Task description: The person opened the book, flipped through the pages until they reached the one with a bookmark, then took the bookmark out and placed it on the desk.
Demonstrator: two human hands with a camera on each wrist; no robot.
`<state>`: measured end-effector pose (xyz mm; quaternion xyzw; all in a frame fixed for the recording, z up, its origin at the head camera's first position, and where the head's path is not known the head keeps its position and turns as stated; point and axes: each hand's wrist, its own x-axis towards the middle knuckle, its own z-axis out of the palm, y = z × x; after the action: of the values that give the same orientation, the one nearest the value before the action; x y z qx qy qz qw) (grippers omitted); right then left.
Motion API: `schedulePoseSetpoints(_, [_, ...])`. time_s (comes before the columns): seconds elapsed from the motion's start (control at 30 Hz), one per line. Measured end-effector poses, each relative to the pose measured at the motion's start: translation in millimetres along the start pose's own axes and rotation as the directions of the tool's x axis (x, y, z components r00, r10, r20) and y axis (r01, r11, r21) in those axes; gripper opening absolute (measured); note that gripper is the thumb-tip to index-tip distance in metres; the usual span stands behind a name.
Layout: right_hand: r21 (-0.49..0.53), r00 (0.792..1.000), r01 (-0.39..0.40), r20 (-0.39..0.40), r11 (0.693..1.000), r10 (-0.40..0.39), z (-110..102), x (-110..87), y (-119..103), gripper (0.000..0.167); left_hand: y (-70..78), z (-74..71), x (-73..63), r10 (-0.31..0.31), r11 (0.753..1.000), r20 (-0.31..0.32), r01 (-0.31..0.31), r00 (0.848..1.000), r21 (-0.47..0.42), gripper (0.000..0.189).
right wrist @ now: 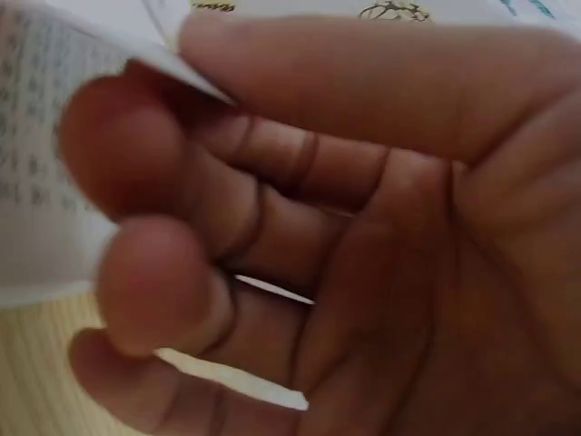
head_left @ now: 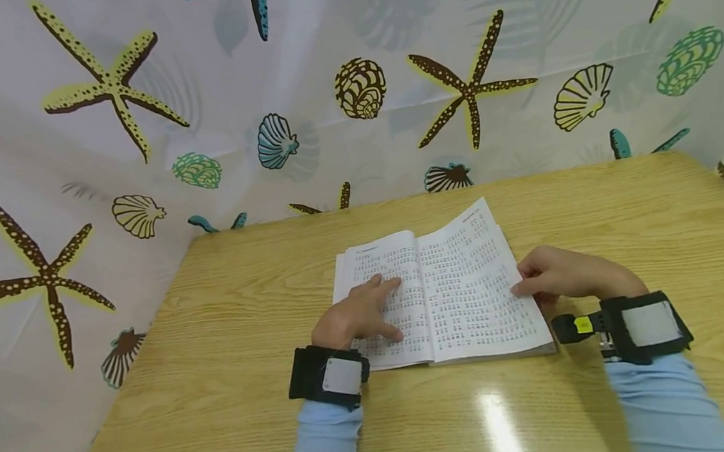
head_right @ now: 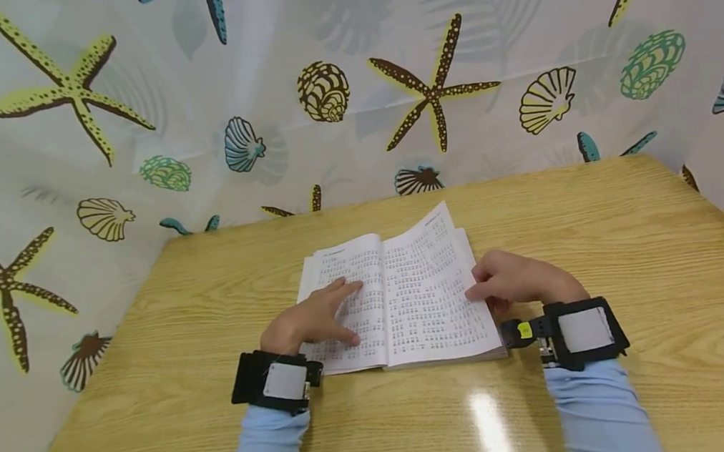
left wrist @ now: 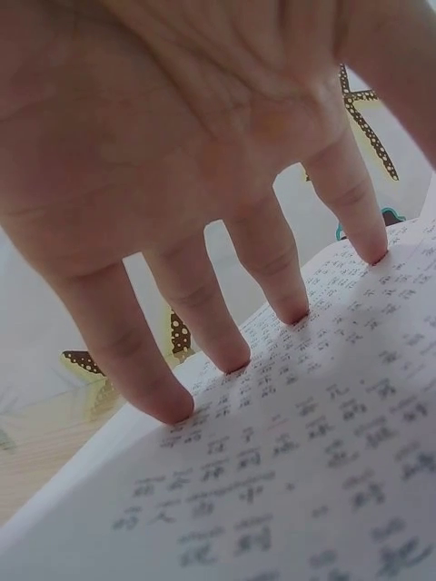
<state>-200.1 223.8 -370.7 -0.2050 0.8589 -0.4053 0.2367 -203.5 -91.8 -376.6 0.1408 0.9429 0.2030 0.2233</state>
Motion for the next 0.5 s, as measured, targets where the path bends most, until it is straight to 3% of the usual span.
schedulePoseSetpoints(0.2, [0.022, 0.996, 0.077, -0.041, 0.997, -0.077, 1, -3.6, -8, 0.019, 0.1, 0.1, 0.3, -0.004, 1.000, 0.005, 0.004, 1.000, 0.001, 0.092])
schedulePoseSetpoints(0.4, [0.028, 0.997, 0.065, -0.054, 0.997, -0.063, 1, -2.0, -12, 0.021, -0.5, 0.9, 1.5, -0.005, 1.000, 0.006, 0.005, 1.000, 0.023, 0.093])
schedulePoseSetpoints(0.5, [0.065, 0.995, 0.068, -0.081, 0.996, -0.063, 2, 0.4, -15, 0.030, -0.6, 0.3, 1.5, -0.006, 1.000, 0.007, 0.006, 1.000, 0.020, 0.094])
